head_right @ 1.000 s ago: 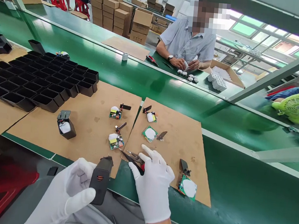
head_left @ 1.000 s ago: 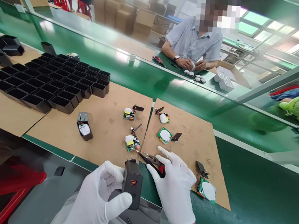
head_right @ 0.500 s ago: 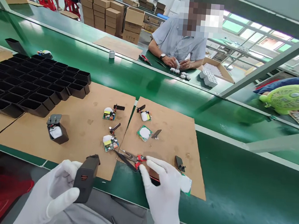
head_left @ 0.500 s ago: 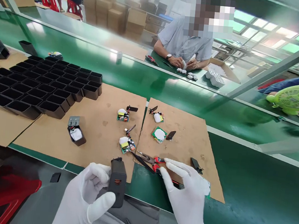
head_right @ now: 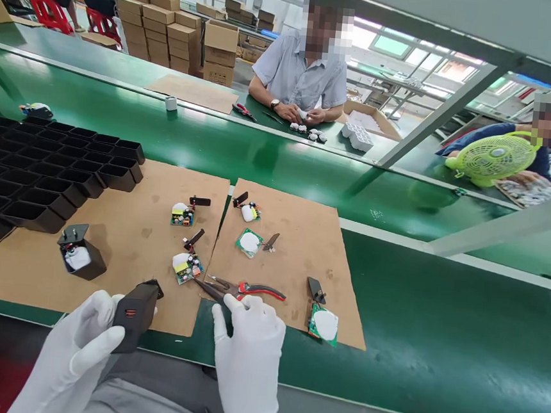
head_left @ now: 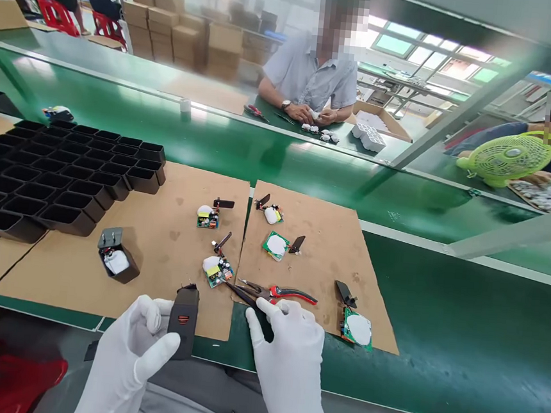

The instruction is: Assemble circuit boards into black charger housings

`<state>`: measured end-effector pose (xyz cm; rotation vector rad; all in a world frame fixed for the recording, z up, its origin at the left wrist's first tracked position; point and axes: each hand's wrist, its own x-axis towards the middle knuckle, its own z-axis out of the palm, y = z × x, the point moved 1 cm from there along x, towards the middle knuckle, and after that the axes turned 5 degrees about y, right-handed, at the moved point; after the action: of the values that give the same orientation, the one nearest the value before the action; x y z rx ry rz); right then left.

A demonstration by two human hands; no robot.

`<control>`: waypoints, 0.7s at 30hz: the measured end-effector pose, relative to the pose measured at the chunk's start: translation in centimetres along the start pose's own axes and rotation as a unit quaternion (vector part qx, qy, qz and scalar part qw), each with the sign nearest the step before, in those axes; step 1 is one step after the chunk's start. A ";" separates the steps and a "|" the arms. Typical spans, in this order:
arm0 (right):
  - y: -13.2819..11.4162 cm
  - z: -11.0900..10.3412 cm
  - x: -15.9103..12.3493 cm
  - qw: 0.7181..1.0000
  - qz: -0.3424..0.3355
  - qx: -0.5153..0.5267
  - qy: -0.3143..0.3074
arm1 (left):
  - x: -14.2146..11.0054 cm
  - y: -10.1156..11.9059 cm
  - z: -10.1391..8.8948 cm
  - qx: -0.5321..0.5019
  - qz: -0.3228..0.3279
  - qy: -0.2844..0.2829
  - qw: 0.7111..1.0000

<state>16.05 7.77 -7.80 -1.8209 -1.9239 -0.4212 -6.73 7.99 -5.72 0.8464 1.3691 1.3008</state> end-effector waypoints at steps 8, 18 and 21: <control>0.8 1.4 1.2 0.994 -0.050 0.076 -0.060 | -0.6 0.1 0.3 -0.048 -0.043 0.004 0.998; 2.0 -4.7 3.0 0.960 0.011 0.186 -0.207 | -1.4 2.4 1.2 -0.113 -0.084 -0.039 0.989; 2.3 -7.3 3.7 0.958 0.046 0.208 -0.194 | -1.5 2.7 1.4 -0.142 -0.080 -0.074 0.984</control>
<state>19.05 7.34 0.14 -1.7844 -1.9693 0.3785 -5.45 7.36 -2.64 0.6103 1.0805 1.2457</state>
